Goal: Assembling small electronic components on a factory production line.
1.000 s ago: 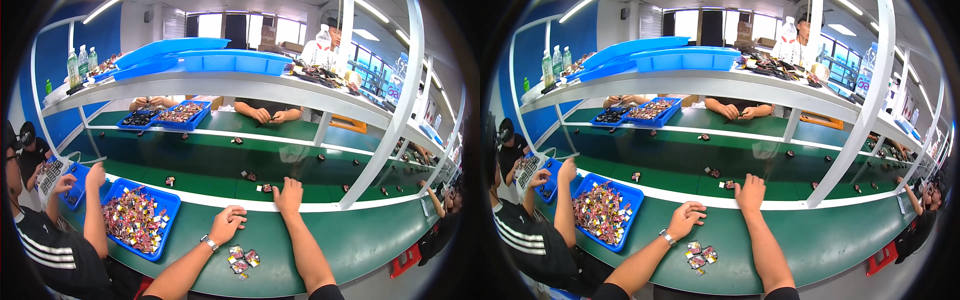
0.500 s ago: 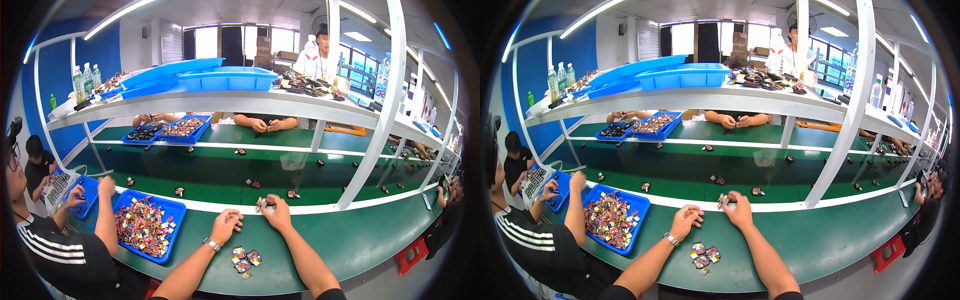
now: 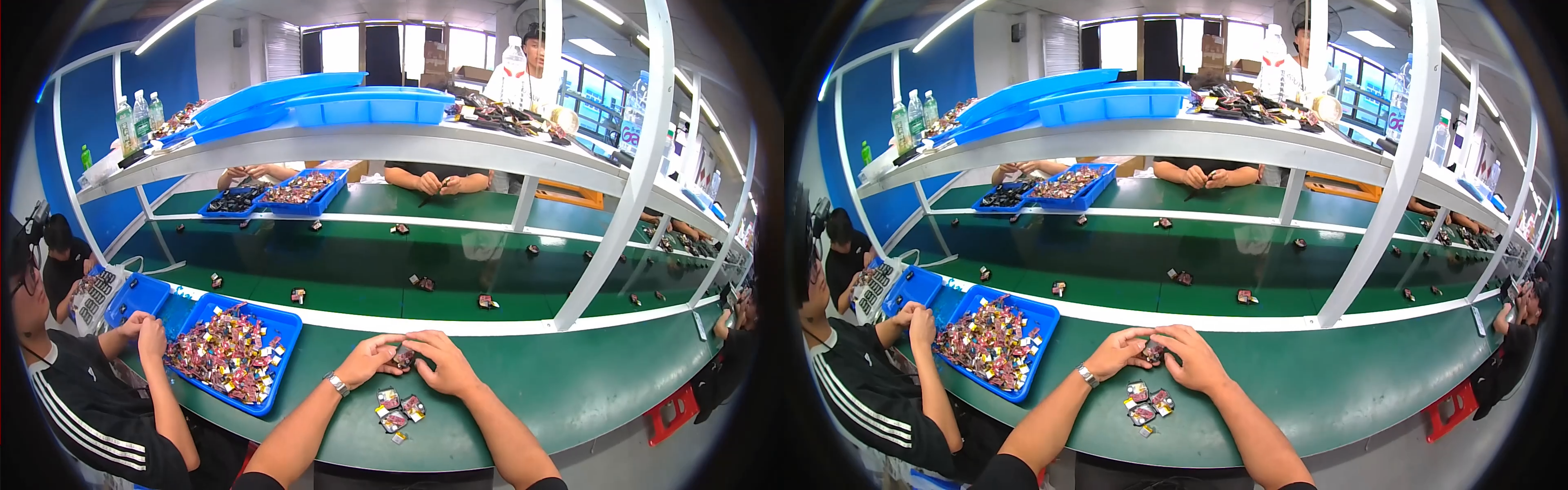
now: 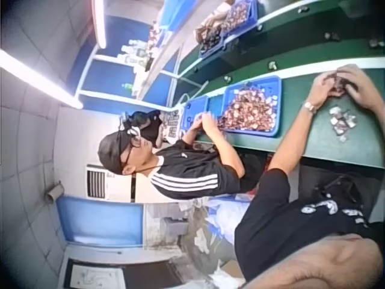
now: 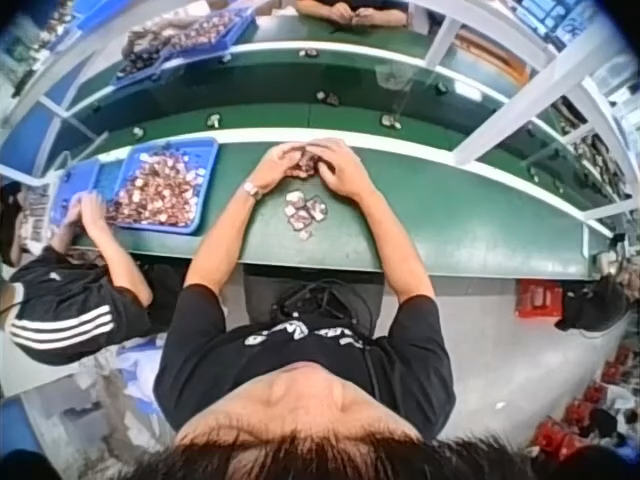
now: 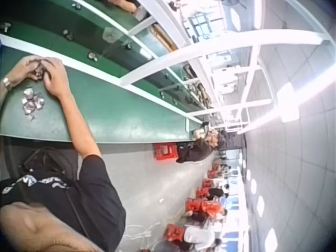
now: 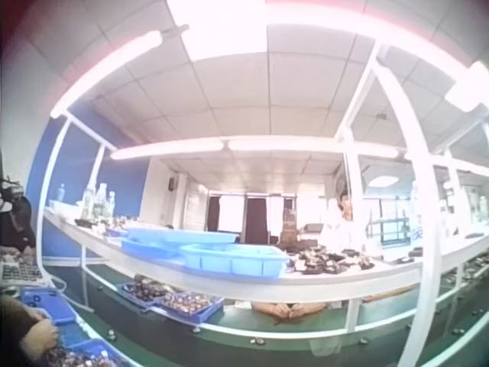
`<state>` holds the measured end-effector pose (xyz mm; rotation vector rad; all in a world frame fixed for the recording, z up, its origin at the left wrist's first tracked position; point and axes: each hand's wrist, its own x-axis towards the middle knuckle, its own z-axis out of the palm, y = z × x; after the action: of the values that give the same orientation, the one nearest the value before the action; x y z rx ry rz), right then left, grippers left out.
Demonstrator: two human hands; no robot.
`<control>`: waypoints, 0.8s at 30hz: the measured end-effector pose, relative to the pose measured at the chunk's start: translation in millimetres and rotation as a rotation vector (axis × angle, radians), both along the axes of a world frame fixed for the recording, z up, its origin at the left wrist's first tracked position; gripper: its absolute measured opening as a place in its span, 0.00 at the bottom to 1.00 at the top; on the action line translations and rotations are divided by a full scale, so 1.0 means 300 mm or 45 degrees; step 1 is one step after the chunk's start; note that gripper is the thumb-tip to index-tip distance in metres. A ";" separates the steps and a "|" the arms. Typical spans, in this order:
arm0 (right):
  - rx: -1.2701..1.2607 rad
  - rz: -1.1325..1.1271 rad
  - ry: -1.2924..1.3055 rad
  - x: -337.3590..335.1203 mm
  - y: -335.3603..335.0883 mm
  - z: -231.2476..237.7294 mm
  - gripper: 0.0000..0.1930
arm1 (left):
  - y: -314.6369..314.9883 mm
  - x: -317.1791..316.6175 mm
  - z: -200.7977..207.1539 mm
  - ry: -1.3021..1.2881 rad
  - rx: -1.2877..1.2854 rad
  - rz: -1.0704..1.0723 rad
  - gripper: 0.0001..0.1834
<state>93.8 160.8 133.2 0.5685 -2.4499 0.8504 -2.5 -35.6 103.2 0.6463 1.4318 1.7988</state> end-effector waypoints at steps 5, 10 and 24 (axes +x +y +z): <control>0.095 -0.057 0.102 -0.008 -0.017 -0.023 0.17 | 0.007 0.014 0.013 -0.003 -0.008 0.060 0.20; 0.069 -0.017 -0.001 -0.022 -0.022 -0.028 0.11 | 0.009 0.012 -0.001 0.048 -0.004 0.012 0.19; -0.188 -0.120 -0.169 -0.023 -0.043 -0.060 0.05 | -0.003 0.007 0.007 0.114 0.068 -0.114 0.23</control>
<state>86.9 147.9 115.2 0.3504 -2.4826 1.0489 -0.5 -36.5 105.4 0.8154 1.3947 1.7626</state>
